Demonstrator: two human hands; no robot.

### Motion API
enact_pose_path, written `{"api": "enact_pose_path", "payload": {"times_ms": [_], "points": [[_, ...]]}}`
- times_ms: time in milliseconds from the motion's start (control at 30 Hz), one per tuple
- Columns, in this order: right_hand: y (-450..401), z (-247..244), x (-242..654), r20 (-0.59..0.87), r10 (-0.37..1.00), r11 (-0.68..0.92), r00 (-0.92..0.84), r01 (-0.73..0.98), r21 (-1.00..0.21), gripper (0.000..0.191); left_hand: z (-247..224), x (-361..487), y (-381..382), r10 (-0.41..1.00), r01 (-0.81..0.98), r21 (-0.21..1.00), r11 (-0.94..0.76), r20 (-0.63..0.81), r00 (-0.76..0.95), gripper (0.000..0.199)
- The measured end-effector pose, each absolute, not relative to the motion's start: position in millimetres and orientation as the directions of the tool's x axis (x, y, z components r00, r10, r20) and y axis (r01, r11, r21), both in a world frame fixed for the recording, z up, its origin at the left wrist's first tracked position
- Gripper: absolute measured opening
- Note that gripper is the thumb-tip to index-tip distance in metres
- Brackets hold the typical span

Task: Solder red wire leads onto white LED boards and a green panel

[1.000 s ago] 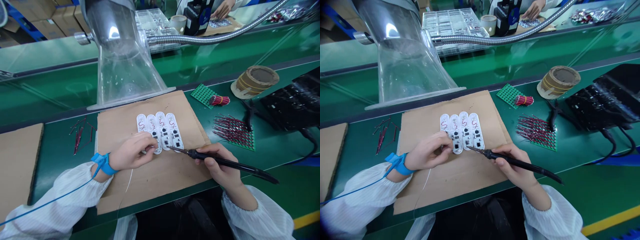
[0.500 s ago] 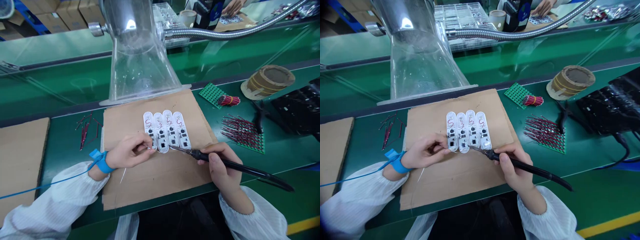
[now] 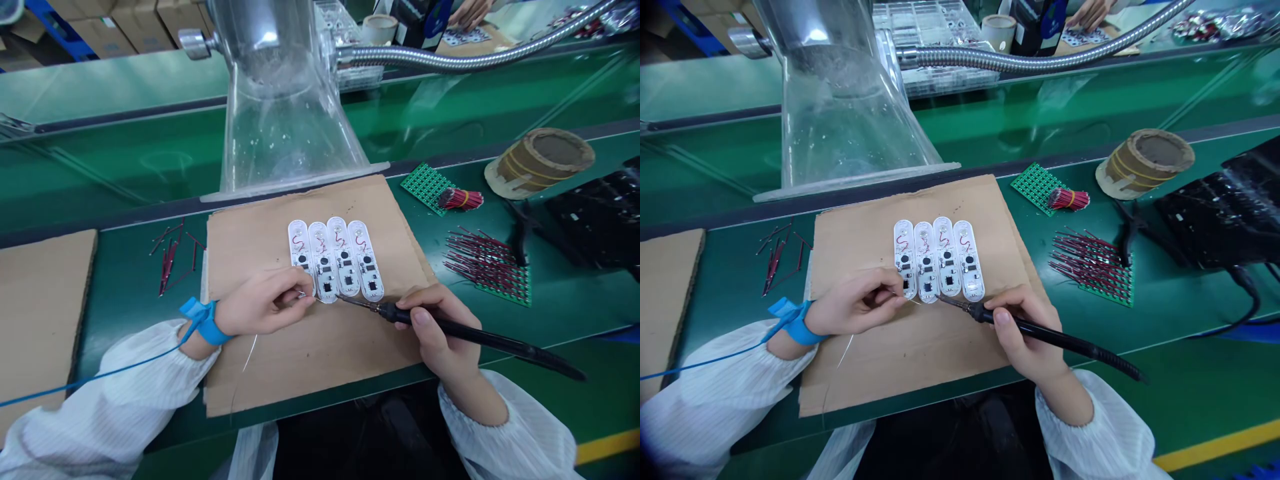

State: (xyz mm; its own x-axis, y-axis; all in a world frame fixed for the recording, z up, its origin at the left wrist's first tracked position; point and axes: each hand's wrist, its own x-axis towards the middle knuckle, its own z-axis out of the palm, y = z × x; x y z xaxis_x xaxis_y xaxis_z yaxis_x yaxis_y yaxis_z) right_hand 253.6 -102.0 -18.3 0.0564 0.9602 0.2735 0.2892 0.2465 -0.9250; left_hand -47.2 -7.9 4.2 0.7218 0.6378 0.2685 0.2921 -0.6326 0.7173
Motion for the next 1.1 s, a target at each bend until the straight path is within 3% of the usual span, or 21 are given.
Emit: {"api": "enact_pose_path", "payload": {"times_ms": [267,467,700,900,1100], "points": [[-101.8,-16.8,252.2,0.277,0.955,0.244,0.105,0.256,-0.936,0.015,3.4,-48.7,-8.1,0.652,0.319,0.717,-0.62,0.245,0.718,0.005],[-100.4,-16.0,252.0,0.285,0.959,0.272,-0.002,0.304,-0.913,0.009,4.8,-48.0,-7.8,0.65,0.321,0.716,-0.619,0.238,0.722,0.004],[-100.3,-15.7,252.1,0.287,0.957,0.27,0.034,0.24,-0.932,0.008,6.2,-46.9,-7.3,0.655,0.329,0.707,-0.626,0.249,0.713,0.005],[-99.9,-13.3,252.2,0.301,0.953,0.291,-0.031,0.367,-0.884,0.007,5.2,-47.2,-7.4,0.66,0.34,0.704,-0.623,0.24,0.712,0.005],[-100.0,-14.5,252.3,0.301,0.953,0.286,0.021,0.255,-0.924,0.01,5.0,-48.5,-7.2,0.648,0.323,0.698,-0.639,0.262,0.715,0.007]]}}
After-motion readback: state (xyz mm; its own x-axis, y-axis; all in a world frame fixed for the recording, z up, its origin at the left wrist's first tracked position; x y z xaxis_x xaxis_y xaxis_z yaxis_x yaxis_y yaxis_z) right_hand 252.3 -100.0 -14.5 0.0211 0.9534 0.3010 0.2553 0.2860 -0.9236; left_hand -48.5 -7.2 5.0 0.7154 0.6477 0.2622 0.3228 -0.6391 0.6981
